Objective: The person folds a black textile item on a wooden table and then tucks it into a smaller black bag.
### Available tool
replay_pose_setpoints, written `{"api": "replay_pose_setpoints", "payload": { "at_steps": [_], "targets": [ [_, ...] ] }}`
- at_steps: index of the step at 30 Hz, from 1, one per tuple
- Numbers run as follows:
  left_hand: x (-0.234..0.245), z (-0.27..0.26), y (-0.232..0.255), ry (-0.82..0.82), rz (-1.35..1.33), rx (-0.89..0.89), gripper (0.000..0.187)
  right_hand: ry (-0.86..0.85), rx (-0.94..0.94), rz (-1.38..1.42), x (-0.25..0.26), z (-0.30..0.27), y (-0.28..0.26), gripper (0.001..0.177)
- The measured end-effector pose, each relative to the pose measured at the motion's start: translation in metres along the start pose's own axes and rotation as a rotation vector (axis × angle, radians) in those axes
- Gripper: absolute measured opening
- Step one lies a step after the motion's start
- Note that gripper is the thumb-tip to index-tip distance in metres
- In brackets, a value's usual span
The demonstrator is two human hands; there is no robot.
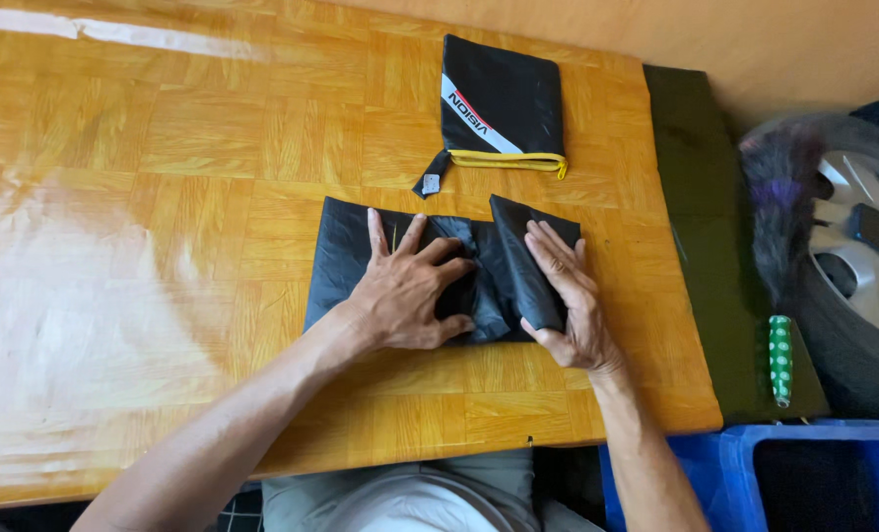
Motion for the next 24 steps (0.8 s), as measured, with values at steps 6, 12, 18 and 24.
{"api": "replay_pose_setpoints", "payload": {
  "at_steps": [6,12,18,24],
  "targets": [
    [0.004,-0.007,0.005,0.023,-0.019,0.012,0.068,-0.086,0.048,-0.213,-0.013,0.001,-0.002,0.098],
    [0.010,-0.006,0.011,-0.014,0.060,0.071,0.097,-0.135,0.056,-0.297,-0.019,0.001,-0.002,0.103],
    [0.003,-0.005,0.009,0.017,0.106,0.084,0.108,-0.207,0.040,-0.433,-0.026,0.000,-0.005,0.104],
    [-0.003,-0.004,0.007,0.036,0.113,0.096,0.114,-0.254,0.040,-0.543,-0.029,0.003,-0.014,0.107]
  ]
}}
Point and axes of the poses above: each hand's wrist, its own z-axis towards the middle knuckle, its own x-axis out of the back of the hand, y = z × x, the point moved 5 cm from there along z, towards the middle knuckle, and after that the axes turned 1 degree about -z, right-handed, at the moved point
